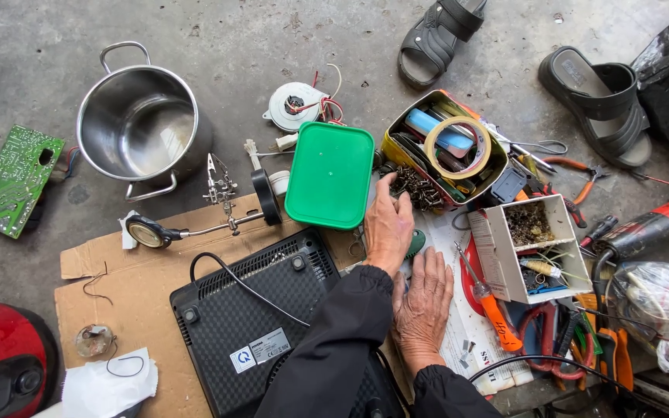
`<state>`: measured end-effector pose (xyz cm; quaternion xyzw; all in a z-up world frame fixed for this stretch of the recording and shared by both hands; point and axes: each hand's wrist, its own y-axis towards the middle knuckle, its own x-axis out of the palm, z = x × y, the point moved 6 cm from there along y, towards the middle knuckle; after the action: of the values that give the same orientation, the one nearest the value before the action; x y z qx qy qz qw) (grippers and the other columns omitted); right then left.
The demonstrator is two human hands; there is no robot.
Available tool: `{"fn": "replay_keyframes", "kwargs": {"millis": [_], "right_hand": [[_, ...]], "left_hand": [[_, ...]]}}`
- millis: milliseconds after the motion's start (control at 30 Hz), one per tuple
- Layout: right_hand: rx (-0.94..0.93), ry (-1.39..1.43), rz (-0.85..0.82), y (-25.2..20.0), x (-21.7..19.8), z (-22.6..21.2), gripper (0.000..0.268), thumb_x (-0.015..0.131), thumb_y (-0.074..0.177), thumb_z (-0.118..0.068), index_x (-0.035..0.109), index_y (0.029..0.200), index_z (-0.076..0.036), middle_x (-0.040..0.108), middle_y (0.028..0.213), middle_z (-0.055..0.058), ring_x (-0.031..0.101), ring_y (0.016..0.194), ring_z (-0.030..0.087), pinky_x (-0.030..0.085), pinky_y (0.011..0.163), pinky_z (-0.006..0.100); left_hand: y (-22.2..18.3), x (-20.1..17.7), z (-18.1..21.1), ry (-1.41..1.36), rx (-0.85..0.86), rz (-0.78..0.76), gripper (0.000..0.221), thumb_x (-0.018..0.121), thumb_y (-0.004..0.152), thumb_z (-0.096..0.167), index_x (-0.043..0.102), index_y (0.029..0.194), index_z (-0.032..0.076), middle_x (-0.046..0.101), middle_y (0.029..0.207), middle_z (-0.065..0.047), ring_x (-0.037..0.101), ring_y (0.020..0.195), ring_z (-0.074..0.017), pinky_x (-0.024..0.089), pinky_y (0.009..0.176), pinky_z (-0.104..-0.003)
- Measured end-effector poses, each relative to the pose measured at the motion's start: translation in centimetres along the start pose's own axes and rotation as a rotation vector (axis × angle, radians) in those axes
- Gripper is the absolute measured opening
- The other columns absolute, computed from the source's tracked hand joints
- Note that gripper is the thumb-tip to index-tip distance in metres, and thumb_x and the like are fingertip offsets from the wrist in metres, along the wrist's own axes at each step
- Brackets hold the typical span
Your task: Repairing an induction cooker by disassembling the unit, testing components with a multimeter, and checking wiring.
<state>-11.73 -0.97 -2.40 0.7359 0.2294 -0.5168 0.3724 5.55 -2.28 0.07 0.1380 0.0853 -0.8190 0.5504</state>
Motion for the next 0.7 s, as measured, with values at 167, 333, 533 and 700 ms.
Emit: {"fn": "replay_keyframes", "kwargs": {"millis": [167,333,533,700], "right_hand": [[0.008,-0.011,-0.012,0.0,0.0,0.0,0.060,0.061,0.107,-0.029,0.053,0.157,0.003,0.048,0.172,0.021,0.038,0.165,0.035,0.024,0.140,0.050],[0.016,0.013,-0.019,0.1,-0.3,-0.1,0.060,0.062,0.107,-0.028,0.053,0.158,0.003,0.047,0.172,0.021,0.037,0.166,0.035,0.024,0.140,0.050],[0.008,-0.018,-0.014,-0.1,0.2,0.1,0.059,0.064,0.106,-0.027,0.053,0.156,0.002,0.047,0.172,0.020,0.038,0.166,0.034,0.024,0.141,0.050],[0.013,0.000,-0.018,-0.2,0.3,0.2,0.060,0.065,0.105,-0.025,0.052,0.157,0.002,0.047,0.172,0.020,0.038,0.166,0.035,0.025,0.141,0.051]], "left_hand": [[0.8,0.7,-0.7,0.037,0.001,-0.005,0.050,0.063,0.102,0.014,0.056,0.151,0.007,0.062,0.067,-0.004,0.061,0.059,-0.0222,0.055,0.062,-0.041],[0.9,1.1,-1.5,-0.043,-0.072,-0.003,0.046,0.063,0.103,0.017,0.061,0.149,0.007,0.059,0.066,0.000,0.056,0.059,-0.0165,0.052,0.062,-0.035],[0.4,0.6,-0.7,-0.070,-0.100,0.012,0.039,0.061,0.105,0.015,0.062,0.143,0.006,0.058,0.066,0.000,0.055,0.058,-0.0158,0.052,0.061,-0.035],[0.1,0.3,-0.2,-0.064,-0.093,0.020,0.035,0.063,0.105,0.015,0.063,0.139,0.005,0.054,0.066,0.002,0.053,0.059,-0.0149,0.051,0.061,-0.034]]}}
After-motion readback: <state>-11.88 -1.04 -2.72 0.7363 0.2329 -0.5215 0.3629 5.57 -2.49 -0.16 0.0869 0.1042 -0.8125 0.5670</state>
